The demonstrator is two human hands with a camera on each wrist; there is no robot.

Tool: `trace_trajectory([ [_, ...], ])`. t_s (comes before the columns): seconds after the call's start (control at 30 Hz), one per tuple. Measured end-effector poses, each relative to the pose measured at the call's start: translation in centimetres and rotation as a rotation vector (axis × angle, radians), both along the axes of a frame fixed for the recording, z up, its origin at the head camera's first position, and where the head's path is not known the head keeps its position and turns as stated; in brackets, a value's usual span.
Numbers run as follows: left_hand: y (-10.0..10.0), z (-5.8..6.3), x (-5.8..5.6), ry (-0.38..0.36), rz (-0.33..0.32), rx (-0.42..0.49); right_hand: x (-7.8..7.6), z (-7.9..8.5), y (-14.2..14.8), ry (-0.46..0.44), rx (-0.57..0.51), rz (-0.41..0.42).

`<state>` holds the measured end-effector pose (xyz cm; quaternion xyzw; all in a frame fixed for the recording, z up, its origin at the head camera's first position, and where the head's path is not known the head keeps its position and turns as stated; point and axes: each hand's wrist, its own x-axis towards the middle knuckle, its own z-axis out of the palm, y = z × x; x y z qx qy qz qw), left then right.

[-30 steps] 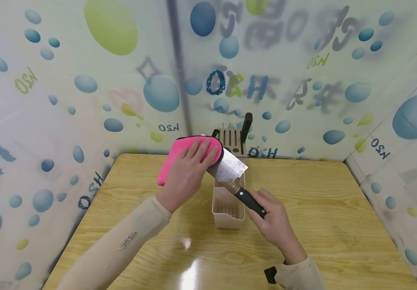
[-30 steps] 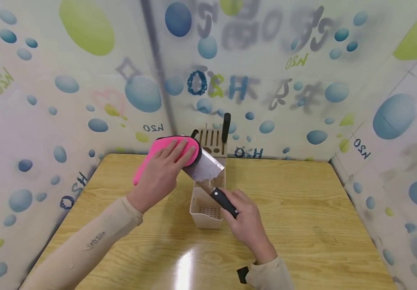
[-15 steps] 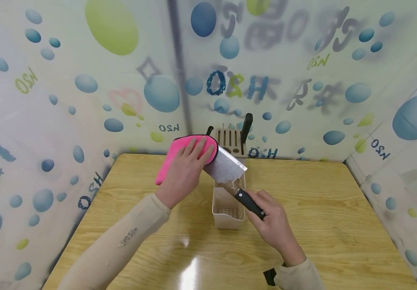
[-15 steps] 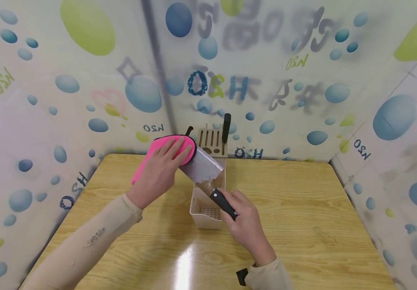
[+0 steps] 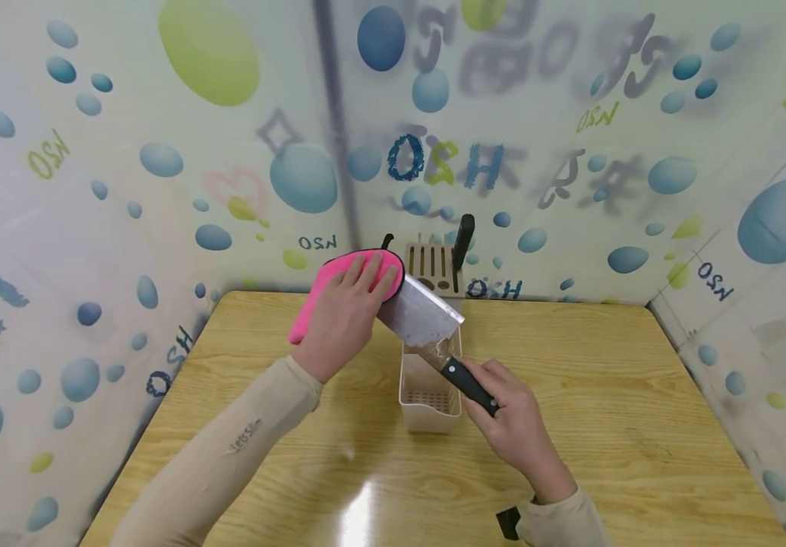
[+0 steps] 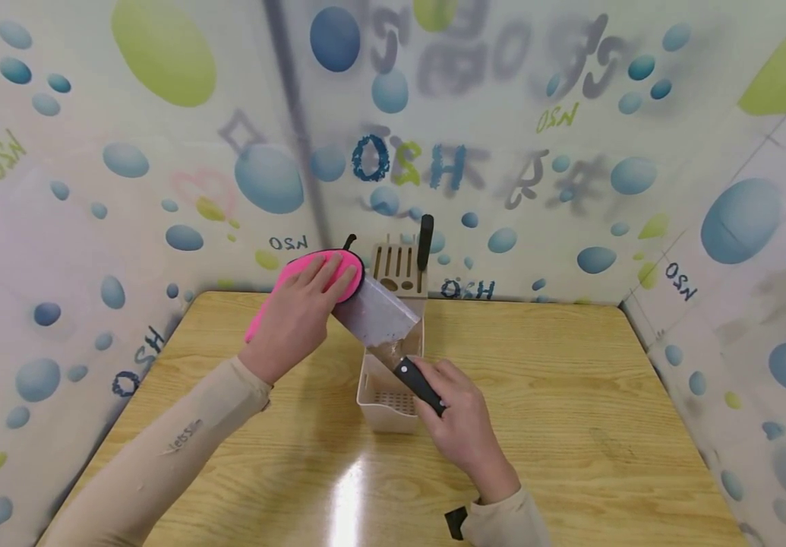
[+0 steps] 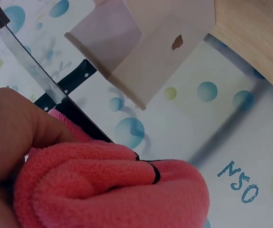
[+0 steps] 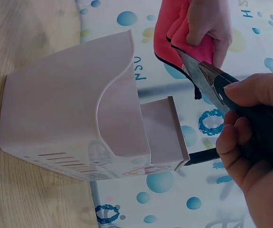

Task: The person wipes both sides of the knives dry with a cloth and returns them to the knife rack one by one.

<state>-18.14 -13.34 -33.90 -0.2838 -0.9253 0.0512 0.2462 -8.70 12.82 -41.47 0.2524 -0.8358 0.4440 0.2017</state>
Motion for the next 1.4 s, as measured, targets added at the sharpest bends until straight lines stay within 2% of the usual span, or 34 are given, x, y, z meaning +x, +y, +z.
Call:
trace_trajectory([
  [0.33, 1.2, -0.8, 0.8, 0.033, -0.047, -0.009, -0.1, 0.1, -0.1, 0.008, 0.001, -0.008],
  [0.8, 2.3, -1.2, 1.8, 0.084, -0.067, -0.060, 0.0, 0.1, -0.2, 0.005, 0.012, -0.027],
  [1.23, 3.5, -1.1, 3.2, 0.052, -0.085, -0.182, 0.0, 0.4, -0.3, -0.009, 0.020, -0.035],
  [1.4, 4.0, -1.2, 3.6, 0.046, -0.101, -0.186, 0.1, 0.5, -0.3, 0.003, 0.022, -0.035],
])
